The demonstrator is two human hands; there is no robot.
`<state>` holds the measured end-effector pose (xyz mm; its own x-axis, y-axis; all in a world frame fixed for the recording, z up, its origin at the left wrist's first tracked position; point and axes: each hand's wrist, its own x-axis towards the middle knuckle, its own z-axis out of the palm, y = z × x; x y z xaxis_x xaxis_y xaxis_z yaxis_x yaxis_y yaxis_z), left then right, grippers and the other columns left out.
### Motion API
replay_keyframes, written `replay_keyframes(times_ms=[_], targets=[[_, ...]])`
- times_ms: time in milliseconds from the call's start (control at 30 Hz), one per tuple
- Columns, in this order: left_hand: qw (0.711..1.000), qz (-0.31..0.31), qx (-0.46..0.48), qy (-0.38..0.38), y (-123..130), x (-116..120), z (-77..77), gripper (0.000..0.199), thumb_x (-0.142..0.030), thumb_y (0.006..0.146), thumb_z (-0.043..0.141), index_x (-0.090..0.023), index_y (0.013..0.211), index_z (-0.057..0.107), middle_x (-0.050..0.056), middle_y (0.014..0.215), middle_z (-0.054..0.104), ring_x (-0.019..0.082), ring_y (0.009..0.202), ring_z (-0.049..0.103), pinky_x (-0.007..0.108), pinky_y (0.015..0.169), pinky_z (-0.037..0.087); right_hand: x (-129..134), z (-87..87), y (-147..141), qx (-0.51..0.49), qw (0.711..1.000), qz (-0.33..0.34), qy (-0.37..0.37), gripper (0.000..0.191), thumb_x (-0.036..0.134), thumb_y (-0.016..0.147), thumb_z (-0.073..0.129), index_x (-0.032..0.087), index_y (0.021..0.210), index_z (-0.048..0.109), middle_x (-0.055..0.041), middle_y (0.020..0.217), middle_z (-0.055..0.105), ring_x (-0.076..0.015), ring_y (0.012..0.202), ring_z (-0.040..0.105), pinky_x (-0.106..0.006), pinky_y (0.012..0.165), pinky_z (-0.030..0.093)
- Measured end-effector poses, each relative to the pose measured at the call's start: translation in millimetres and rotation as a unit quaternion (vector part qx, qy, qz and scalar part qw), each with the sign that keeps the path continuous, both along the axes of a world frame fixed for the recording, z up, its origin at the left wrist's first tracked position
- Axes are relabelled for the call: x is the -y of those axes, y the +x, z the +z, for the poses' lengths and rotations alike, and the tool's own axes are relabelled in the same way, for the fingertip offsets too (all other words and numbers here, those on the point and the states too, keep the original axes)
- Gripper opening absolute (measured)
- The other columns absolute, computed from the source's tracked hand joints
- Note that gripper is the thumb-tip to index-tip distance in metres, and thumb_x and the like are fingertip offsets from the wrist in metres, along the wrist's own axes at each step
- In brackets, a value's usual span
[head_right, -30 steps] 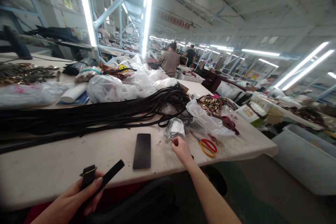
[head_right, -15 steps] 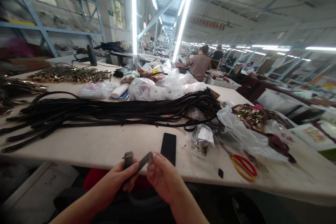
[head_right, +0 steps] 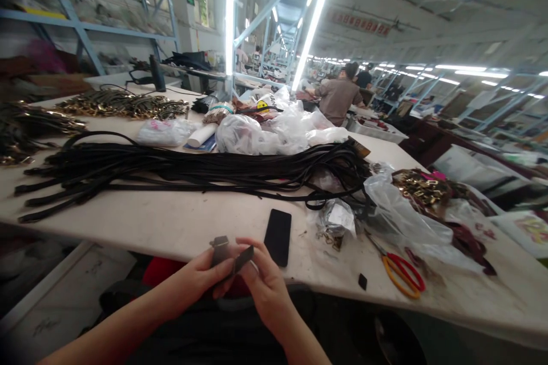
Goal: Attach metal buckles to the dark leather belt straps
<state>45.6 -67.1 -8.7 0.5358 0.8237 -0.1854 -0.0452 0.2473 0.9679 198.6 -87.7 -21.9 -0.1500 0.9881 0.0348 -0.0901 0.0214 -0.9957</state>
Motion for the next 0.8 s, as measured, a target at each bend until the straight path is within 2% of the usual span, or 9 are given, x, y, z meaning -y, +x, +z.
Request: replay_keyframes(times_ms=[67,133,233,300,367,467,567,700,800], targets=[[0.998,-0.005,-0.026,0.057,0,0,2.3,0.032,-0.044,0.084,0.046,-0.017,0.096,0.059,0.001,0.068,0.054,0.014,0.063,0.050,0.025,0.062,0.039,2,7.1,4,-0.060,0.998,0.003,-0.017,0.019,0.040,0.081,0.054,0.024,0.086,0.063,-0.0029,0.110,0.054,-0.0166,0.095,0.053,-0.027,0.080,0.044],[0.986,0.027,-0.093,0.134,-1,-2,3.5,0.030,-0.040,0.086,0.042,-0.018,0.094,0.060,0.003,0.074,0.057,0.018,0.071,0.053,0.027,0.070,0.040,2,14.3,7,-0.130,0.991,0.003,-0.037,0.021,0.042,0.083,0.052,0.022,0.081,0.059,-0.0016,0.085,0.058,-0.0143,0.080,0.054,-0.026,0.071,0.044],[0.953,0.083,-0.198,0.216,-2,-6,6.3,0.027,-0.034,0.087,0.039,-0.018,0.099,0.057,0.005,0.075,0.061,0.020,0.073,0.057,0.029,0.070,0.041,0,22.0,7,-0.097,0.991,0.068,-0.068,0.024,0.042,0.086,0.047,0.019,0.081,0.053,0.0038,0.057,0.047,-0.0081,0.053,0.045,-0.021,0.054,0.037],[0.930,0.088,-0.236,0.269,-2,-8,9.0,0.025,-0.029,0.086,0.039,-0.018,0.101,0.056,0.007,0.084,0.064,0.022,0.081,0.059,0.030,0.073,0.042,-3,23.5,4,-0.020,0.992,0.097,-0.080,0.028,0.043,0.085,0.048,0.016,0.077,0.051,0.0054,0.053,0.042,-0.0051,0.046,0.034,-0.018,0.046,0.028],[0.905,0.071,-0.273,0.320,0,-9,10.4,0.025,-0.023,0.085,0.036,-0.019,0.099,0.057,0.007,0.090,0.065,0.023,0.085,0.060,0.032,0.076,0.043,-6,22.4,0,0.007,0.991,0.105,-0.087,0.032,0.045,0.085,0.047,0.015,0.074,0.049,0.0063,0.051,0.038,-0.0042,0.045,0.029,-0.018,0.042,0.021],[0.872,0.044,-0.322,0.366,1,-9,8.0,0.027,-0.019,0.085,0.032,-0.017,0.095,0.057,0.007,0.085,0.065,0.023,0.080,0.061,0.033,0.071,0.045,-7,18.5,-3,-0.033,0.986,0.119,-0.110,0.031,0.045,0.085,0.046,0.015,0.076,0.047,0.0076,0.049,0.033,-0.0038,0.043,0.025,-0.018,0.041,0.016],[0.852,0.042,-0.327,0.406,1,-9,4.1,0.024,-0.016,0.083,0.035,-0.016,0.094,0.057,0.007,0.085,0.066,0.022,0.078,0.062,0.032,0.070,0.047,-6,15.0,-4,-0.070,0.980,0.135,-0.130,0.030,0.044,0.084,0.049,0.015,0.077,0.047,0.0075,0.050,0.033,-0.0033,0.043,0.024,-0.018,0.040,0.014],[0.832,0.054,-0.349,0.428,1,-8,2.1,0.025,-0.012,0.084,0.034,-0.016,0.088,0.058,0.007,0.082,0.066,0.021,0.076,0.062,0.033,0.070,0.047,-5,14.6,-6,-0.111,0.980,0.095,-0.137,0.031,0.044,0.082,0.052,0.016,0.073,0.045,0.0084,0.048,0.032,-0.0026,0.041,0.023,-0.018,0.039,0.013],[0.823,0.066,-0.354,0.438,4,-5,-2.0,0.022,-0.014,0.086,0.035,-0.016,0.088,0.058,0.008,0.084,0.065,0.022,0.077,0.061,0.034,0.071,0.047,-4,18.0,-13,-0.112,0.982,0.073,-0.136,0.032,0.048,0.079,0.055,0.017,0.084,0.047,0.0095,0.047,0.032,-0.0027,0.040,0.021,-0.017,0.038,0.012]])
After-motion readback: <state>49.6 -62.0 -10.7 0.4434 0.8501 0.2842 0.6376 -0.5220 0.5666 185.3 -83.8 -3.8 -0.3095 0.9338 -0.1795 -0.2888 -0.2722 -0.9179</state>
